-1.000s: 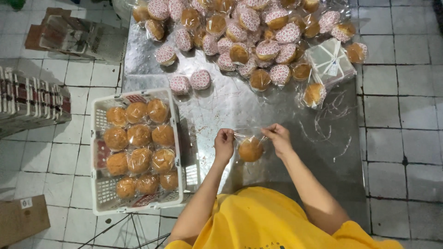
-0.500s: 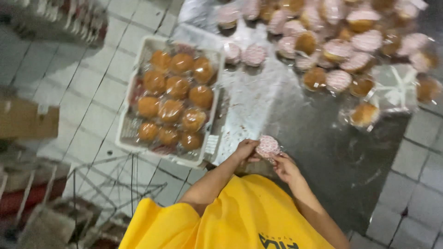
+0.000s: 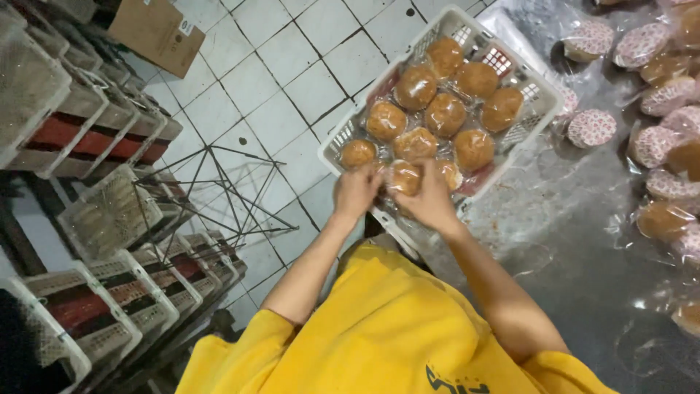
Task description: Packing individual donuts into plastic bags and arranging them neatly in a plastic crate.
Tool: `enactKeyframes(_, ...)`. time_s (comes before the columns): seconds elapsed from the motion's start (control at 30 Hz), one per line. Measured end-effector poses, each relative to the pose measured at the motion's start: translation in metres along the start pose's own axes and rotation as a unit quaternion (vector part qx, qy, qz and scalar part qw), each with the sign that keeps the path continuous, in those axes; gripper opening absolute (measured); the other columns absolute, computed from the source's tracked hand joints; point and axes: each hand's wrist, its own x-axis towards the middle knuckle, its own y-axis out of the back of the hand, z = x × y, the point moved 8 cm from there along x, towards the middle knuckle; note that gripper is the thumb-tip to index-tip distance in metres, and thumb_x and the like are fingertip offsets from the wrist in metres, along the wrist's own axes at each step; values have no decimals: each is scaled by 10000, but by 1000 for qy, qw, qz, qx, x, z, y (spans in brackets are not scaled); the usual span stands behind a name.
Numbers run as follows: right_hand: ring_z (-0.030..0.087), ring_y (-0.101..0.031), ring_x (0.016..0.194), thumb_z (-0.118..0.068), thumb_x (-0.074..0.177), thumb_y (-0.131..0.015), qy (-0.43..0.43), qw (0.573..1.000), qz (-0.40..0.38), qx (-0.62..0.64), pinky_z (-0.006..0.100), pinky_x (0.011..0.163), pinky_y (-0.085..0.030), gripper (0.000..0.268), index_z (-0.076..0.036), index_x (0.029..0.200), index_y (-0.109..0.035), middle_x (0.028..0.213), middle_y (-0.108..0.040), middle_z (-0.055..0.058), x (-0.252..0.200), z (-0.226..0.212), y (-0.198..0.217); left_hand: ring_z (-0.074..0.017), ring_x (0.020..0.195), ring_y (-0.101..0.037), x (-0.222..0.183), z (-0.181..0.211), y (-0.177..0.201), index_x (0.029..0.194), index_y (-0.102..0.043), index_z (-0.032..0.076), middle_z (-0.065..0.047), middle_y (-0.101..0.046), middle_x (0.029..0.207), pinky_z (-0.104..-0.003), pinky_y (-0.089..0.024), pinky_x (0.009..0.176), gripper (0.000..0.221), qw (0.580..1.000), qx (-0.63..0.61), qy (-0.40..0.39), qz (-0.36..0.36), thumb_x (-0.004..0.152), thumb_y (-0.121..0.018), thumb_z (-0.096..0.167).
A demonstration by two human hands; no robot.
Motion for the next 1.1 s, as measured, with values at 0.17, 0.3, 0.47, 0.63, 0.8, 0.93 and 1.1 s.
enactKeyframes(0.17, 430, -511, 1256, -383, 739, -842, 135, 911, -13, -390, 506, 1014, -394, 730, -147, 1369, -560, 1367, -502, 241, 69, -36, -116, -233, 1014, -623, 19, -33, 73, 1074, -574, 250, 35, -646, 969, -378, -531, 798, 214, 982, 172, 2, 84, 907, -630, 371)
enactKeyframes(0.3, 343, -480, 1224, -252, 861, -616, 128, 869, -21, -477, 396, 956, -389, 601, -115, 1440, -530, 1454, -480, 189, 63, -42, -119, -346, 1177, -514, 22, 3, 50, 1237, -627, 171, -103, -601, 1209, -473, -440, 977, 375, 963, 202, -154, -95, 863, -659, 166)
enactKeyframes(0.47, 335, -523, 1128, -324, 798, -712, 276, 919, 7, -282, 426, 909, -409, 277, -104, 960, -666, 1071, -596, 133, -2, -47, -35, -417, 1141, -599, 43, -38, 41, 1339, -613, 174, -181, -612, 1186, -536, -498, 954, 465, 951, 263, -112, -118, 885, -669, 255)
enactKeyframes(0.63, 294, -560, 1044, -169, 846, -693, 130, 950, 218, -184, 422, 890, -457, 128, -146, 971, -679, 1098, -598, 64, -77, 122, 94, -414, 1093, -582, 62, -18, 18, 1226, -667, 194, -151, -590, 1110, -568, -482, 885, 430, 937, 320, -126, -67, 851, -735, 391)
enactKeyframes(0.8, 376, -488, 1111, -102, 712, -756, -124, 878, 416, -204, 468, 994, -420, 382, -119, 1091, -707, 1190, -512, 153, -167, 320, 241, -198, 576, -506, 42, 96, -30, 692, -533, 61, -94, -590, 627, -381, -411, 590, 480, 992, 53, -74, -92, 1026, -696, 365)
enactKeyframes(0.93, 391, -470, 1196, -216, 743, -858, -378, 694, 590, -165, 524, 989, -433, 581, -114, 1217, -537, 1270, -435, 144, -260, 373, 369, -239, 788, -684, 6, 173, -110, 911, -718, 165, -60, -722, 796, -395, -509, 720, 167, 972, 49, -172, -150, 936, -666, 322)
enactKeyframes(1.1, 409, -466, 1336, -313, 759, -926, -444, 641, 627, -3, 493, 1134, -381, 952, -104, 1420, -275, 1388, -401, 199, -300, 467, 406, -300, 854, -639, -58, 239, -191, 1021, -711, 159, -66, -624, 761, -404, -510, 797, 185, 904, 96, -263, -322, 852, -738, 228)
